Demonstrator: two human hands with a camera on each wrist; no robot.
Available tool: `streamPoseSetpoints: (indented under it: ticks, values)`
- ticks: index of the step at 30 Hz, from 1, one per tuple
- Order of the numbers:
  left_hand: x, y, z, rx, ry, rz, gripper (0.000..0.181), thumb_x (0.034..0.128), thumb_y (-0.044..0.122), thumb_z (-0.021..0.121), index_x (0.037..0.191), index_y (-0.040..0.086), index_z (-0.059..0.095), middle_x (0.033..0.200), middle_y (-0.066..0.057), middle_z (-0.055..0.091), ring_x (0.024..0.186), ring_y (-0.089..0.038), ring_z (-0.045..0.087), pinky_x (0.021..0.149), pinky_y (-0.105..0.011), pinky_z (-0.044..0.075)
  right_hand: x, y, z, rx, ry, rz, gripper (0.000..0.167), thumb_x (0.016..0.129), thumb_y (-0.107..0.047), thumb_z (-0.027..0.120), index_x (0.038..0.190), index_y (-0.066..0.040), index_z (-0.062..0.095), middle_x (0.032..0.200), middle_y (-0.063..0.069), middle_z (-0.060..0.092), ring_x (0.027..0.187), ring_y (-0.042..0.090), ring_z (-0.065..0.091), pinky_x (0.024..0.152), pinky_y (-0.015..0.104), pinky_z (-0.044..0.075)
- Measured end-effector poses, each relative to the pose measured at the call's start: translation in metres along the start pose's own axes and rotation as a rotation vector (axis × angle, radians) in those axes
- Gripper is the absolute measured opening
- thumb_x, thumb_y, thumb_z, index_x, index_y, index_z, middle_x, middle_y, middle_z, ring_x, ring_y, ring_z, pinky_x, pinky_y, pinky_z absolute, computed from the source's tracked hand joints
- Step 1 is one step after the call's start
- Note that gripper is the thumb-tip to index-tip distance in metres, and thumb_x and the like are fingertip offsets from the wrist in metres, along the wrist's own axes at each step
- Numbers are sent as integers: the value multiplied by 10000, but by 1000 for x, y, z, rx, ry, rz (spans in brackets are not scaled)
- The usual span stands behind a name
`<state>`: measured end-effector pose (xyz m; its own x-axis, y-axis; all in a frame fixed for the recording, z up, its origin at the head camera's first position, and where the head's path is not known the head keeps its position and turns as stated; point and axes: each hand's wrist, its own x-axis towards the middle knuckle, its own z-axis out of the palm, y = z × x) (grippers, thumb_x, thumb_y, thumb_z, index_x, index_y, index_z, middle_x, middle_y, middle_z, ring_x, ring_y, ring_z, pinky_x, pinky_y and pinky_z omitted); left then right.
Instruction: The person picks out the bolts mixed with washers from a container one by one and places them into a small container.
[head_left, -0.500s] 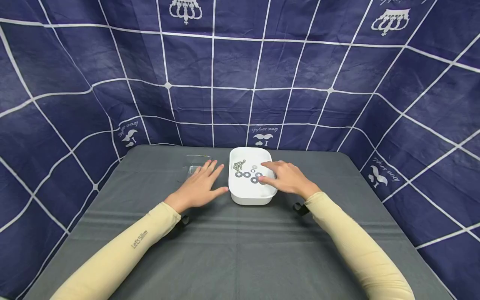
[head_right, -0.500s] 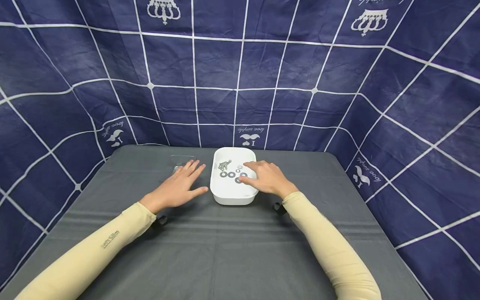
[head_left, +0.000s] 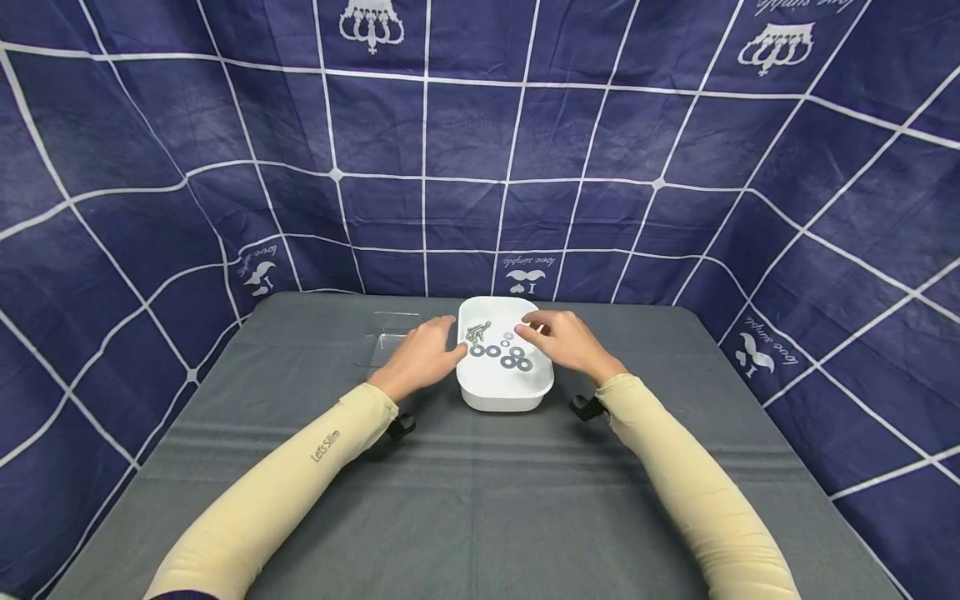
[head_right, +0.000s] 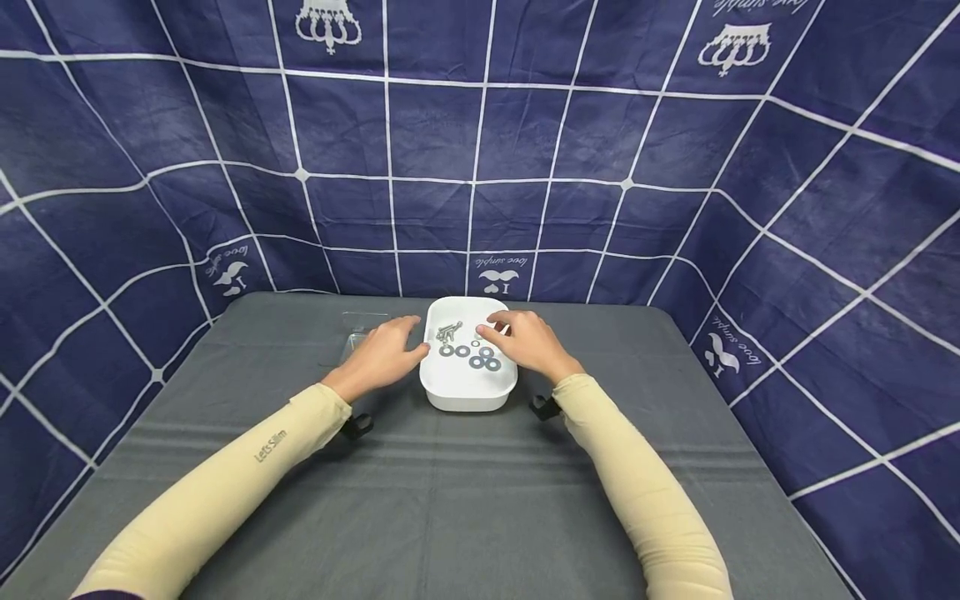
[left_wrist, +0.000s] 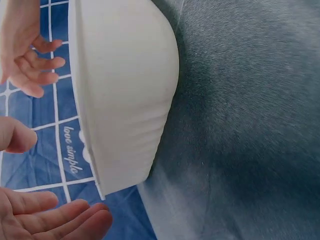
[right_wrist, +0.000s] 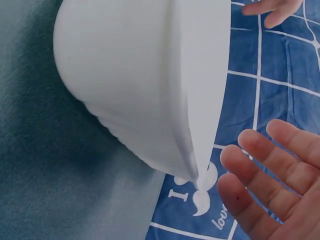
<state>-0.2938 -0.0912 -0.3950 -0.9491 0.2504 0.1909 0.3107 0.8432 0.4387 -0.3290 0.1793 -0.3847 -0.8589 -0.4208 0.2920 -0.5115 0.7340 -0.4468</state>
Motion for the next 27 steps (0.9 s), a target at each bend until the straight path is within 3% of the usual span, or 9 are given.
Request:
streamPoseSetpoints:
  ticks: [9,15,27]
  values:
    - [21,3,23,-4,19,-28,631,944,325,604,1420,-68,474,1227,-227,617,1080,-377,648,935,-493,523,3,-7,-1,21,-17,12,468,979,-501,584,1222,-123,714,1053,54,720,902,212,686,798,392,542]
    - [29,-1,33,18,17,-63,619,936,318,614,1389,-82,481,1181,-237,618,1050,-393,653,917,-490,529,4,-13,-1,27,-17,21,496,972,-528,584,1287,-155,672,1051,37,724,884,188,686,777,379,543]
    - [34,-8,46,56,-35,-96,744,946,362,576,1515,-47,326,1338,-274,552,1160,-413,615,999,-490,494,4,-15,-5,56,5,-1,523,967,-513,602,1360,-169,616,1025,34,725,863,190,681,763,369,538]
